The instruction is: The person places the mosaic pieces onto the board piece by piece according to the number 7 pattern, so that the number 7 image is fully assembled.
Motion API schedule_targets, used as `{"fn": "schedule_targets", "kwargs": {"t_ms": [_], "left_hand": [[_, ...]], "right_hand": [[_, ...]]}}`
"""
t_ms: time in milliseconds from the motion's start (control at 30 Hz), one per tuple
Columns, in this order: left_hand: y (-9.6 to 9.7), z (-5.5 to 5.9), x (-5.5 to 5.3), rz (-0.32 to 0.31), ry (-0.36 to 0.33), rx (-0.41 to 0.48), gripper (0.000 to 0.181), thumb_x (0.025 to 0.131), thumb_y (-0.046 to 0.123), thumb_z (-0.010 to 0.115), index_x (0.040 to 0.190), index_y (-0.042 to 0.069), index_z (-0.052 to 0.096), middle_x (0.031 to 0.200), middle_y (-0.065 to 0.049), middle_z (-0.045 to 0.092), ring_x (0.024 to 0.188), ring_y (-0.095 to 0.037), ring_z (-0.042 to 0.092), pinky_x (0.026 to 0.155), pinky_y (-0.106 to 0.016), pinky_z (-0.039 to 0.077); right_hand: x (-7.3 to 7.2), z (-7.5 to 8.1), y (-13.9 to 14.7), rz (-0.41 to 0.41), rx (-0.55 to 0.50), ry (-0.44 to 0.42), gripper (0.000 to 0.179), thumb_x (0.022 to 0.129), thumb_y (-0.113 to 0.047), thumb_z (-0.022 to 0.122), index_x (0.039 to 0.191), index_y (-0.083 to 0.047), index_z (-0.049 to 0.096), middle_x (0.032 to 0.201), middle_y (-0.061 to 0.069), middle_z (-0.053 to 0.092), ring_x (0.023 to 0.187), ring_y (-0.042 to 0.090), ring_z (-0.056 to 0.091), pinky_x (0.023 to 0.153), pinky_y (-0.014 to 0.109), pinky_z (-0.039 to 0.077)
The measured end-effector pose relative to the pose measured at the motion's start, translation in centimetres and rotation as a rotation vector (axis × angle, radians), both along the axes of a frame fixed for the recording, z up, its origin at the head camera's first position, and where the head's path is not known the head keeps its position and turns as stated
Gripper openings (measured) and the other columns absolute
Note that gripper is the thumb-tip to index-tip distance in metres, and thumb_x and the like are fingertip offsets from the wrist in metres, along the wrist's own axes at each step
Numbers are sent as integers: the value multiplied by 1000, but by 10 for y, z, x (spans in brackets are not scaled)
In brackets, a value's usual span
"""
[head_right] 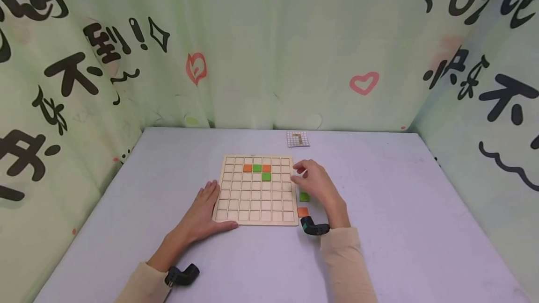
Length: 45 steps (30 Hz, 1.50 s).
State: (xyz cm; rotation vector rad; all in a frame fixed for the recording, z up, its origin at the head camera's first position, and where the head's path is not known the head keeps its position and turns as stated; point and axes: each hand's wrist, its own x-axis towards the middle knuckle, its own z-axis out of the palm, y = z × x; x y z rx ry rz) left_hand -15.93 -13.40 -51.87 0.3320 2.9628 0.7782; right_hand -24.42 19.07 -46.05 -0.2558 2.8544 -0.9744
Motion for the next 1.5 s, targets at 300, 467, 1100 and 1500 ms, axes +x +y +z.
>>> {"fn": "schedule_targets", "kwargs": {"t_ms": [300,467,1100,1500], "left_hand": [[0,-1,0,-9,5,4,123,72,71,74,156,-5,25,166,-21,20,157,-34,14,129,-49,15],[0,-1,-1,-8,9,1,123,72,71,73,156,-4,24,166,-21,20,157,-33,14,129,-48,15],[-1,-2,-1,-8,17,9,122,72,70,74,156,-5,25,166,-21,20,157,-34,14,129,-50,16],[-1,0,0,-11,13,11,122,72,69,74,156,-5,25,166,-22,20,157,-34,15,129,-49,15]], "right_hand": [[0,0,7,2,-9,-42,41,94,-24,68,128,-3,62,120,17,64,100,27,57,69,28,52],[-1,-1,10,11,-5,-61,41,94,-24,68,128,-3,62,121,17,64,101,27,57,72,28,52],[-3,-3,22,38,6,-112,37,92,-22,69,125,-3,64,119,16,65,100,26,59,77,32,54],[-4,-5,37,39,39,-174,41,90,-24,71,125,-4,63,119,14,64,102,26,57,83,35,53]]}}
